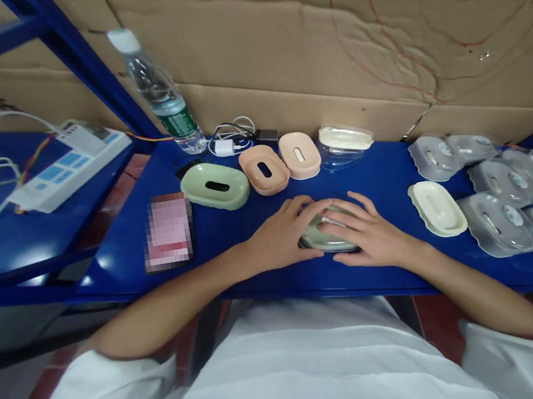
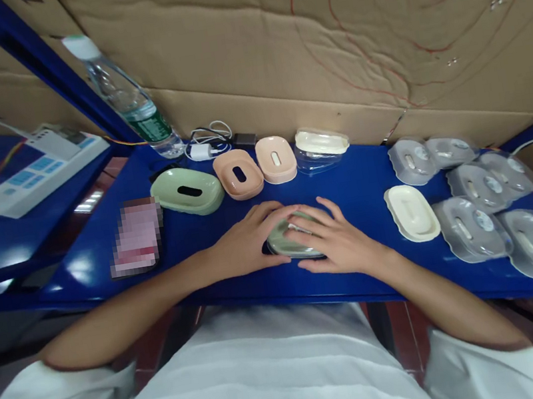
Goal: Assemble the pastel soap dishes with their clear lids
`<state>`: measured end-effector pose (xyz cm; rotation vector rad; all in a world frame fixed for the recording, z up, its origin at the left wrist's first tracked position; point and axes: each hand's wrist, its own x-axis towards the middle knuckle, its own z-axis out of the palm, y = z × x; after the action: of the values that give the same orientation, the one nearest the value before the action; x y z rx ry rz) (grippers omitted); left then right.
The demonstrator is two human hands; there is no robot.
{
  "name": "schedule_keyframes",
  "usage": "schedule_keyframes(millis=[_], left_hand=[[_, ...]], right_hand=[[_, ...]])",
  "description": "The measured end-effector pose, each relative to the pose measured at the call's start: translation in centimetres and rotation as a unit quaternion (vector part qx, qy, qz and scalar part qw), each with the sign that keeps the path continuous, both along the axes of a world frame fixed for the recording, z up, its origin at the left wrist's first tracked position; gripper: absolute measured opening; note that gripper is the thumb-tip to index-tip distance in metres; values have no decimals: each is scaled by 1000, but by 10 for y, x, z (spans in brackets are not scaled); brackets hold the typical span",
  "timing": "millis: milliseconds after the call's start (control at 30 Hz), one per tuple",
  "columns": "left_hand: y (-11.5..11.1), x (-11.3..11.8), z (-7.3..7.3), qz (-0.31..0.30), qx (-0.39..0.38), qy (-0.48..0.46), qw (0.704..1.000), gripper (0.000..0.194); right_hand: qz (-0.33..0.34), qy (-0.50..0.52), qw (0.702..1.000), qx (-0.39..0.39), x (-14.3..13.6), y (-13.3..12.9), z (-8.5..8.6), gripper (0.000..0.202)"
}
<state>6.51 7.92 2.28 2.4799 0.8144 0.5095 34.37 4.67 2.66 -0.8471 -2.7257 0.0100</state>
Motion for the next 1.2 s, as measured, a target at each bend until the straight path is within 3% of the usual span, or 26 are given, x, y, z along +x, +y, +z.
schedule_keyframes(millis=[233, 500, 667, 767, 900, 1000, 1200], left_hand=[[2, 5, -1, 59, 18, 4, 998, 96], [-5, 4, -1, 83, 69, 39, 993, 76], [-9, 6, 1, 73, 89, 70, 991, 68], [-8, 6, 1, 80, 96, 84, 989, 65], [-8, 6, 2, 79, 117, 91, 986, 59], [-8, 6, 0, 67, 136, 97, 984, 52], [-9, 5, -4, 55, 171, 97, 979, 41]], right_hand=[[-31, 32, 997, -62, 16, 14, 2, 60], [-153, -51, 986, 33, 49, 12, 28, 52], [-304, -79, 944, 102, 74, 17, 31, 53], [-376, -79, 912, 143, 76, 22, 29, 43], [-389, -88, 913, 83, 68, 26, 26, 33], [-425, -116, 897, 33, 65, 27, 22, 38], [-477, -138, 868, 1, 72, 27, 21, 42]])
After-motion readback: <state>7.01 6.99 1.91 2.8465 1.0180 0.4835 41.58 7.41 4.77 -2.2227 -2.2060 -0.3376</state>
